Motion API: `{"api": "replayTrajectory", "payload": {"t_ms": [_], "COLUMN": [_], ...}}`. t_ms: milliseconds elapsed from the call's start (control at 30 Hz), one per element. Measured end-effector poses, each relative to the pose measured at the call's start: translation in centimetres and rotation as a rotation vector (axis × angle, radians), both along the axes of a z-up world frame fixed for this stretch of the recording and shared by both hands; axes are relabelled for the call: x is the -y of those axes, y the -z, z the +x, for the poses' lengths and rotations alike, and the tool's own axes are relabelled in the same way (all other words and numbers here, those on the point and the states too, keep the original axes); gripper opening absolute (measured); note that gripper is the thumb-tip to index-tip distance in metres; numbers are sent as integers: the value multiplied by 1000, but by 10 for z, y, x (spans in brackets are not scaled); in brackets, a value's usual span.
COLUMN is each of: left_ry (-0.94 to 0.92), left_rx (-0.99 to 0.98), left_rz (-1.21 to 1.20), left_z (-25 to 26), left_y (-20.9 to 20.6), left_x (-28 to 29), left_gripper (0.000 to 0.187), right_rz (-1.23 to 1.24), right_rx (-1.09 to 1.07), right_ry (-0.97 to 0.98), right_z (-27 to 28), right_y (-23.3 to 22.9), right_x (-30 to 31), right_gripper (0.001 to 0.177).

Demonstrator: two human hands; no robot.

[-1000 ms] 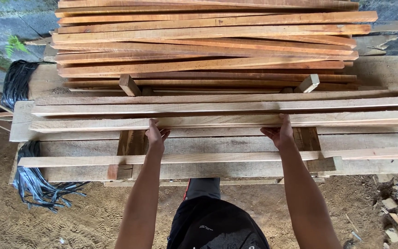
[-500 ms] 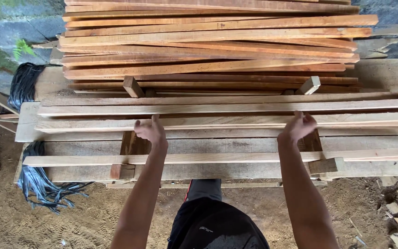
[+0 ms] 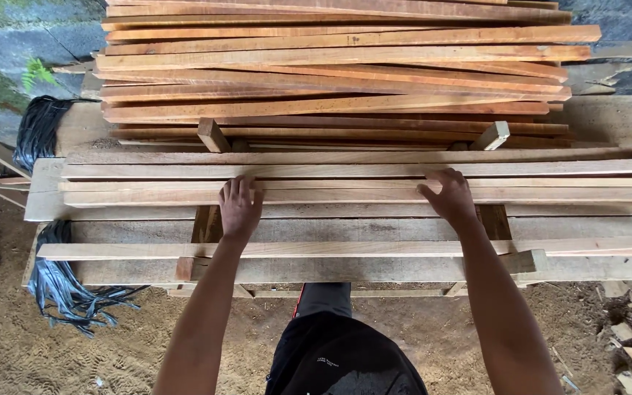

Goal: Organizing thin wooden planks into a stack and securing them with ties.

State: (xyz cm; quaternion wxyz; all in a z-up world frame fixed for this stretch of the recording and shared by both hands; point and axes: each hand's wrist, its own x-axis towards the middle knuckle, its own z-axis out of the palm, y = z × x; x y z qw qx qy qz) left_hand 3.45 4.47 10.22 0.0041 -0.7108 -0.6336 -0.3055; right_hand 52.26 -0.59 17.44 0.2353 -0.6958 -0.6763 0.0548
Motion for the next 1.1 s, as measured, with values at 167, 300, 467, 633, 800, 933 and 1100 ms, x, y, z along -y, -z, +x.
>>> {"api": "replayTrajectory", "payload": {"t_ms": [167, 300, 467, 633, 800, 933, 1100], "left_ry": [53, 89, 133, 228, 216, 216, 255], "left_rx": [-202, -292, -321, -327, -528, -583, -555], "left_rz": [89, 73, 70, 128, 70, 134, 103], "left_z": [-18, -27, -28, -35, -48, -47, -41], "left_y": [25, 42, 26, 19, 56, 40, 24], "left_x": [-11, -15, -8, -8, -34, -32, -15], "left_gripper": [32, 31, 25, 27, 44, 41, 43], "right_rz": [19, 192, 244, 149, 45, 88, -168], "right_rx": [150, 319, 315, 275, 360, 445, 443], "right_ry": [-16, -55, -110, -127, -142, -218, -152], "right_z": [15, 19, 24, 18, 39, 36, 43], "right_y": [36, 52, 60, 39, 61, 41, 14], "right_x": [-7, -6, -4, 3, -17, -20, -10], "right_gripper": [37, 36, 32, 26, 45, 33, 45]}}
